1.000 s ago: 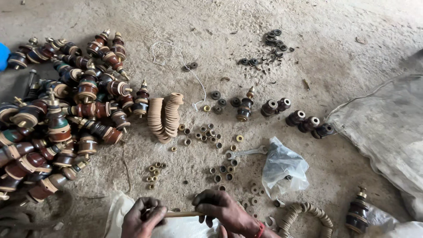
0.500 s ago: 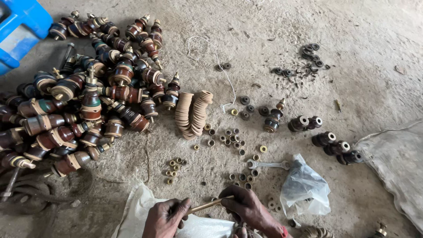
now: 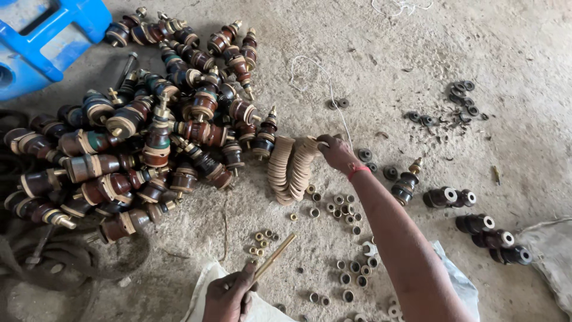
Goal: The person assembles small cylindrical components by hand, inserting brass rods and attaching washers and nuts. The person works on the floor, handling multiple parts and placing finished assemblies aside.
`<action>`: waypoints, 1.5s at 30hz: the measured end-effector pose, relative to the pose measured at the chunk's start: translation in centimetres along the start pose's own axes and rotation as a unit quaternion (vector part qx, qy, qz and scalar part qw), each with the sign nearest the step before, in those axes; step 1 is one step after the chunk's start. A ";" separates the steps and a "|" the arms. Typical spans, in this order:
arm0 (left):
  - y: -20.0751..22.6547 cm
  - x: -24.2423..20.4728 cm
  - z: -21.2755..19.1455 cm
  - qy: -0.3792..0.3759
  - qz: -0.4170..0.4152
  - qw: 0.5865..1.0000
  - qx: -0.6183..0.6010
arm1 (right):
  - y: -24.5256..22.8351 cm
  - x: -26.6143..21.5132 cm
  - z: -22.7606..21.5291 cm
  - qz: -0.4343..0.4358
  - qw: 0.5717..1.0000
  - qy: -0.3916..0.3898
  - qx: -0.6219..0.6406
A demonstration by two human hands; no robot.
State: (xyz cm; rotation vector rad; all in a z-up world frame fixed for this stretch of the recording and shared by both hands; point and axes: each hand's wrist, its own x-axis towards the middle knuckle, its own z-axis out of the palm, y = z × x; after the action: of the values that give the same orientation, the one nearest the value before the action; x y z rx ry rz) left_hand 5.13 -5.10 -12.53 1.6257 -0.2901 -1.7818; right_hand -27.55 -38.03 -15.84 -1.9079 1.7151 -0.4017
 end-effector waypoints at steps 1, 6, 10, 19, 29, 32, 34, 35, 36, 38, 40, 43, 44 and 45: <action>-0.2 0.2 0.0 -0.018 -0.010 1.000 0.002 | 0.4 0.5 0.4 0.001 1.000 0.002 -0.009; -1.5 1.2 0.5 -0.097 0.000 0.992 0.079 | 0.4 0.7 1.4 -0.043 0.998 0.036 -0.027; -1.9 1.5 0.7 -0.117 -0.006 0.991 0.065 | 0.1 0.3 0.2 0.091 0.995 -0.038 0.013; -1.7 2.6 0.9 -0.112 0.002 0.992 0.056 | 2.8 -0.3 2.7 0.033 0.994 0.090 0.059; 1.0 0.3 1.5 -0.080 0.041 0.995 -0.042 | -3.0 -21.2 2.5 -0.050 0.997 0.053 -0.002; 0.8 -0.8 2.7 -0.079 0.053 0.994 -0.049 | -4.9 -26.1 4.1 -0.110 0.990 0.089 -0.030; 0.3 -2.0 3.0 -0.066 0.051 0.996 -0.018 | -5.5 -28.1 3.5 -0.025 0.996 0.080 0.022; 0.4 -2.6 3.3 -0.054 0.054 0.997 0.006 | -5.8 -28.3 2.5 0.048 0.994 0.065 0.079; 0.4 -3.2 3.4 -0.042 0.057 0.997 0.030 | -6.3 -28.7 1.5 0.119 0.982 0.047 0.135; 0.6 -4.1 4.0 -0.030 0.052 0.995 0.077 | -7.2 -30.2 -1.4 0.106 0.907 0.043 0.405; 0.1 -4.9 4.1 -0.032 0.052 0.993 0.104 | -8.4 -31.7 -2.9 0.070 0.844 0.016 0.532; -0.4 -5.8 4.7 -0.061 0.066 0.988 0.126 | -10.4 -34.6 -3.8 0.032 0.831 -0.014 0.555; -0.3 -6.0 4.8 -0.066 0.082 0.986 0.128 | -11.2 -35.1 -4.0 0.037 0.821 -0.017 0.570; -0.5 -6.4 4.8 -0.071 0.095 0.984 0.131 | -12.0 -35.8 -4.1 0.046 0.810 -0.018 0.584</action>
State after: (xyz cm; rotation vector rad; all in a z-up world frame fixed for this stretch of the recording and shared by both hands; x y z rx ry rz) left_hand 0.25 -2.12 -6.90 1.5872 -0.7482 -1.7727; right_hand -25.25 -3.16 -0.93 -0.8860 1.0352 -1.0608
